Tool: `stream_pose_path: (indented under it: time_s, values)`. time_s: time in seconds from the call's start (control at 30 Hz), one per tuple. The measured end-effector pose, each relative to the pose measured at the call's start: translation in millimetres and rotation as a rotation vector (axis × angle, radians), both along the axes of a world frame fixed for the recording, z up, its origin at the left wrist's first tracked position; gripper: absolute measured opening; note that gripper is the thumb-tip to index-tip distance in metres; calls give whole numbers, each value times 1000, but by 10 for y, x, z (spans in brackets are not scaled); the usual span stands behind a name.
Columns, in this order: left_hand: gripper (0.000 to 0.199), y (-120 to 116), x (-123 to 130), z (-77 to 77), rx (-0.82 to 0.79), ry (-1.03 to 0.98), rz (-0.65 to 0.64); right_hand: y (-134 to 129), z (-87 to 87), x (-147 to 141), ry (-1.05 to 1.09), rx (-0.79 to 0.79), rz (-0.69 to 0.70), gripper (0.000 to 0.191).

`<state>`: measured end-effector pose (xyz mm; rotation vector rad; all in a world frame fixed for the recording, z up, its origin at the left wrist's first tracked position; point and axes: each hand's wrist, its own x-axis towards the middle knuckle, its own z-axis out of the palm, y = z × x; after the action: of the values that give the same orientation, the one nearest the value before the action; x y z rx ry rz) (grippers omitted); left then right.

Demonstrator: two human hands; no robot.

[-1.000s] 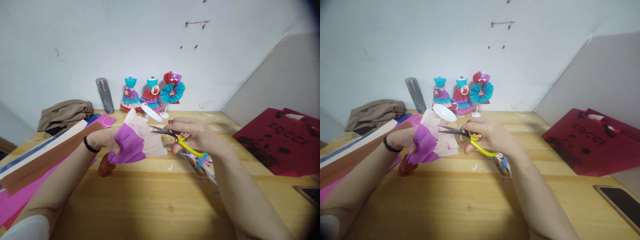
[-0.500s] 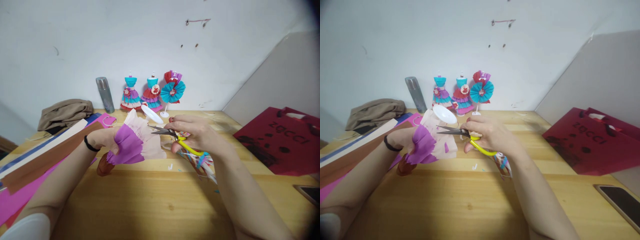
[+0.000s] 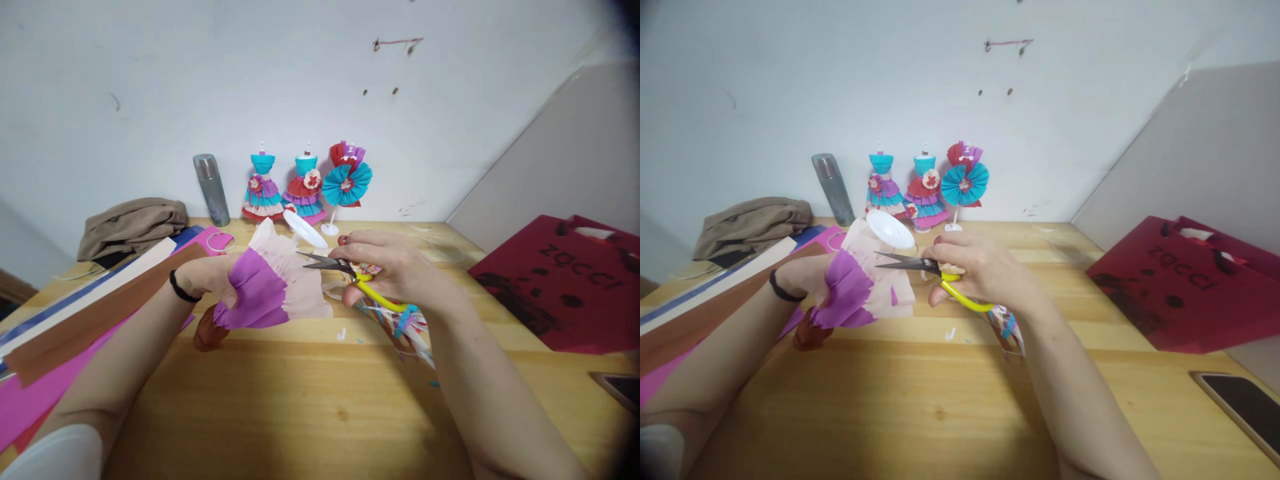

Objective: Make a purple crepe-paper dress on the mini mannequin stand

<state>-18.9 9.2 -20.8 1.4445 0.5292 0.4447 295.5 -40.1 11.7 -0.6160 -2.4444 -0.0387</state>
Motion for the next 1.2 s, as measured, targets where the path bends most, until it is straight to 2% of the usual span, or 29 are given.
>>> stream_pose_path:
  time_s: [0.1,0.2,0.37,0.67,0.83,0.97,1.2]
  values:
    - [28,16,-8,12,-2,75,-160,-7,4,7,-6,-42,-18,51]
    - [34,42,-17,28,14,59,-195,-17,8,20,-10,-79,-49,50]
    - [37,70,-31,17,63,-4,-136,-7,-5,20,37,2,-16,48]
    - [33,97,-41,-4,22,2,-188,14,-16,-13,28,-54,-18,52]
    - [42,113,-42,-8,61,-22,-162,12,-15,-3,16,-77,-32,52]
    - [44,117,-38,-2,68,1,-146,24,-29,3,-16,-76,-46,57]
    - [42,116,-26,1,79,-13,-161,49,-54,-3,-5,-28,-26,54]
